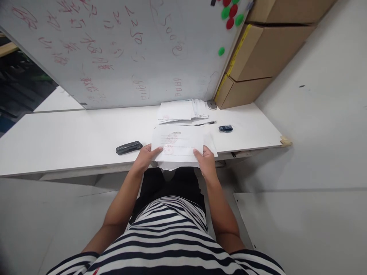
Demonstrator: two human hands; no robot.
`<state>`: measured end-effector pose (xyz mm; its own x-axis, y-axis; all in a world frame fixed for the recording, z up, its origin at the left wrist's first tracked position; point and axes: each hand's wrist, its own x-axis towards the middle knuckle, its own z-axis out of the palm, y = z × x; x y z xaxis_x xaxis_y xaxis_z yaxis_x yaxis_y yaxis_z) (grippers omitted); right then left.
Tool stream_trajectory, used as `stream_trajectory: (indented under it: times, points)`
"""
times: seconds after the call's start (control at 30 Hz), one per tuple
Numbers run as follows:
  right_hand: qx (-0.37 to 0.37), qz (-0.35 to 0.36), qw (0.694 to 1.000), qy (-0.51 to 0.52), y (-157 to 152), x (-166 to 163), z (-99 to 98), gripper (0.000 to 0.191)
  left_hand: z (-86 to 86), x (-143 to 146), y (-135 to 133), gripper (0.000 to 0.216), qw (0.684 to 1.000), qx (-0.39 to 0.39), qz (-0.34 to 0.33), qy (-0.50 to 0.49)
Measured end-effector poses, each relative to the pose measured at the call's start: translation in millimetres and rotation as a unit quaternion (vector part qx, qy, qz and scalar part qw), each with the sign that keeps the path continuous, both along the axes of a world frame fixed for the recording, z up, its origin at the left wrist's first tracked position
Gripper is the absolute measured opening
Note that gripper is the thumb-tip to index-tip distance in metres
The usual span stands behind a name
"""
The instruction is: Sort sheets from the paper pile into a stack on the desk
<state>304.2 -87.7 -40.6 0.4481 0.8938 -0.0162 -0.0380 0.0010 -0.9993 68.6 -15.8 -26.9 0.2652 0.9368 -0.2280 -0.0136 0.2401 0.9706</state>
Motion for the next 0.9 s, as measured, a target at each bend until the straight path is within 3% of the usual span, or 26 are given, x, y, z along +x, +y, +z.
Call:
stream_trajectory:
  times: [0.13,0.23,0.37,0.43,0.5,0.57,0.67,0.8,0.9]
  points:
    - [0.001,0.001,1.000,-0.001,0,-3,-5.7,0.043,-0.2,3,-5,0.050,0.999,0.023,-0.011,0.025]
    - [0.005,-0.002,1.000,-0.011,-4,-8,-4.6,0.041,8.0,-13,-8,0.044,0.981,0.125,0.001,0.146]
    - [-0.031,0.021,0.998,0.040,-14,-25,-4.2,0.040,5.6,-66,4,0.037,0.882,0.287,0.078,0.365]
    - [-0.049,0.043,0.995,0.081,-20,-35,-5.0,0.042,-6.7,-95,15,0.044,0.838,0.307,0.092,0.442]
    - [-0.053,0.054,0.991,0.114,-25,-46,-5.5,0.045,-22.5,-117,24,0.045,0.821,0.298,0.086,0.480]
    - [-0.056,0.061,0.987,0.139,-27,-55,-5.5,0.048,-36.2,-129,31,0.035,0.823,0.291,0.091,0.480]
    - [-0.070,0.069,0.983,0.156,-28,-65,-5.0,0.051,-46.0,-131,32,0.030,0.851,0.284,0.096,0.432]
    - [-0.088,0.073,0.981,0.156,-26,-69,-4.2,0.053,-44.2,-121,22,0.032,0.902,0.248,0.074,0.345]
    - [-0.089,0.083,0.981,0.150,-28,-64,-3.1,0.052,-41.9,-116,16,0.029,0.914,0.238,0.064,0.322]
